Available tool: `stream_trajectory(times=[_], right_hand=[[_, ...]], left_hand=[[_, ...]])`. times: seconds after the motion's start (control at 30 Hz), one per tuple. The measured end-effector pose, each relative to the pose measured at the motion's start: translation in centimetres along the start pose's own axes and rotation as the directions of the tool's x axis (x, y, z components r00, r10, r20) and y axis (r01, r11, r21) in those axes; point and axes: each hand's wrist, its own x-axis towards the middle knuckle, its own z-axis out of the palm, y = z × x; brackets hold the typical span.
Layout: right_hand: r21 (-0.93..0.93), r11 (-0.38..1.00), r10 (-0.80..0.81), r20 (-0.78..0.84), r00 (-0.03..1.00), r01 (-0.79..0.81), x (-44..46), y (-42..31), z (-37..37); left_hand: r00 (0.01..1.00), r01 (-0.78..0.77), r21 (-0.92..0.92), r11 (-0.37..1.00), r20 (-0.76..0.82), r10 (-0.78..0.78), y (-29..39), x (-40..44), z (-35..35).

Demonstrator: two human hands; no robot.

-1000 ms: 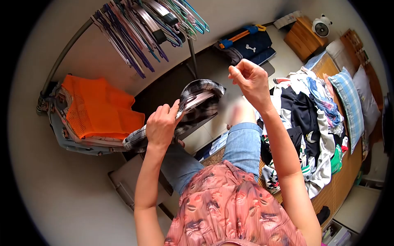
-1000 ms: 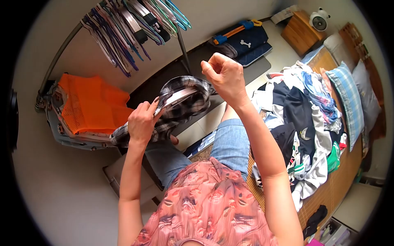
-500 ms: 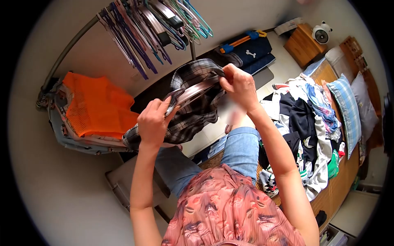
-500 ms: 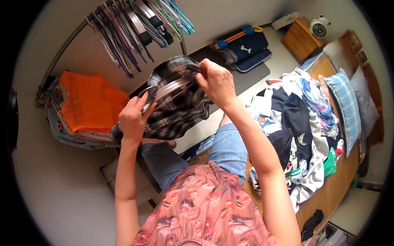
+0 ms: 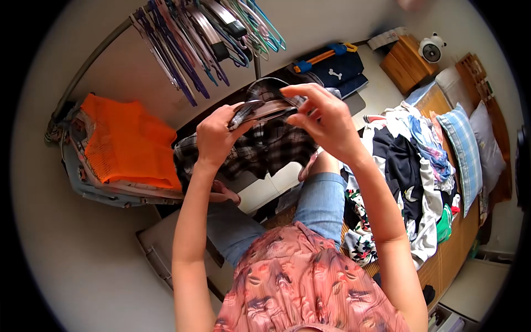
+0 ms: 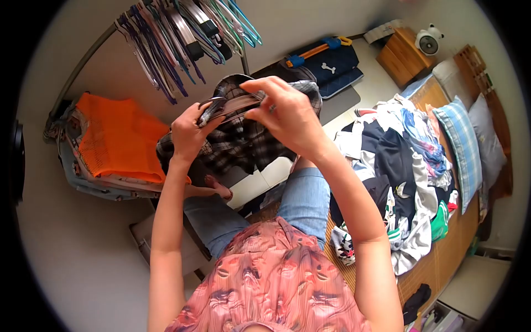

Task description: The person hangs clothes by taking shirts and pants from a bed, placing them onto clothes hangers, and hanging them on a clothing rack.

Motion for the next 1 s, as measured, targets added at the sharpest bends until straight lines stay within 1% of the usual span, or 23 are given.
stream_trajectory(times=[0.07,0.1,0.17,0.2,0.23,0.3,0.33,0.4,0.43,0.47,0.5,0.53,0.57,0.6,0.63,0.73,0.77,0.83,0.9,0.93,0.97,1.0], right_hand=[[0.059,0.998,-0.028,0.041,0.999,0.026,0.2,-0.3,0.8],[0.104,0.992,-0.070,0.006,0.998,0.069,0.1,0.3,1.7],[0.185,0.982,0.028,0.096,0.995,-0.046,-0.2,0.9,2.6],[0.144,0.989,0.008,0.083,0.997,-0.020,-0.3,1.2,3.1],[0.156,0.987,0.031,0.104,0.994,-0.047,-0.4,1.4,3.3],[0.198,0.971,0.123,0.067,0.990,-0.134,-0.6,1.6,3.8],[0.252,0.948,0.193,0.036,0.980,-0.196,-0.7,2.3,4.1],[0.128,0.982,0.143,-0.019,0.990,-0.140,-0.8,2.9,3.5],[0.053,0.994,0.099,-0.049,0.994,-0.096,-0.8,2.9,3.3],[0.090,0.987,0.135,-0.037,0.990,-0.131,-0.9,2.4,3.0],[0.080,0.993,0.088,-0.028,0.996,-0.085,-1.1,2.6,3.4],[0.071,0.997,0.042,-0.014,0.999,-0.041,-1.5,2.9,3.9],[0.064,0.998,-0.006,0.000,1.000,0.006,-1.9,3.2,4.4],[0.032,0.999,0.005,0.031,1.000,-0.006,-2.4,3.2,4.8],[0.049,0.998,0.034,0.027,0.999,-0.035,-3.0,2.8,5.1],[0.098,0.990,0.102,0.020,0.995,-0.104,-5.1,1.4,5.7],[0.123,0.984,0.126,0.037,0.991,-0.130,-5.8,1.3,5.6],[0.137,0.987,0.075,0.035,0.997,-0.079,-7.7,1.7,5.8],[0.143,0.983,0.103,0.088,0.991,-0.114,-9.4,1.2,5.5],[0.119,0.987,0.093,0.120,0.988,-0.108,-10.2,1.0,5.4],[0.095,0.990,0.086,0.151,0.985,-0.101,-11.0,0.9,5.2],[0.153,0.982,0.090,0.154,0.984,-0.114,-11.9,1.0,5.6]], left_hand=[[0.998,-0.056,-0.002,0.998,-0.013,0.055,1.0,0.5,0.7],[0.996,-0.086,-0.005,0.996,-0.017,0.086,1.1,0.5,1.1],[0.990,-0.141,-0.002,0.990,-0.031,0.141,1.1,0.2,1.7],[0.993,-0.119,-0.020,0.993,0.011,0.120,1.4,0.0,1.6],[0.993,-0.083,-0.018,0.996,0.081,0.085,1.4,-0.6,1.6],[0.987,-0.061,-0.045,0.997,0.144,0.067,1.3,-1.7,1.4],[0.993,-0.058,-0.028,0.998,0.102,0.061,1.1,-2.2,1.0],[0.999,-0.049,0.005,0.999,0.016,0.048,0.7,-3.3,-0.1],[0.999,0.004,0.008,1.000,0.038,-0.004,1.3,-4.0,-0.9],[0.997,0.054,0.012,0.998,0.062,-0.054,2.4,-4.7,-2.2],[0.990,0.105,0.016,0.994,0.089,-0.106,3.1,-5.5,-3.1],[0.986,0.103,-0.025,0.994,0.138,-0.099,3.6,-6.4,-3.2],[0.970,0.174,-0.062,0.983,0.184,-0.160,4.6,-7.1,-3.4],[0.955,0.249,-0.098,0.964,0.188,-0.227,4.7,-7.5,-3.2],[0.936,0.321,-0.134,0.937,0.192,-0.293,4.8,-7.9,-3.0],[0.898,0.428,-0.233,0.873,0.217,-0.382,5.3,-8.2,-2.2],[0.928,0.359,-0.220,0.907,0.185,-0.323,5.1,-8.5,-1.5],[0.942,0.295,-0.211,0.932,0.226,-0.247,5.5,-8.0,-1.6],[0.922,0.333,-0.293,0.896,0.302,-0.244,5.7,-8.2,-1.0],[0.909,0.353,-0.333,0.874,0.342,-0.237,5.9,-8.3,-0.7],[0.893,0.394,-0.373,0.840,0.373,-0.254,6.2,-8.4,-0.2],[0.842,0.477,-0.394,0.786,0.461,-0.280,6.6,-8.4,-0.3]])
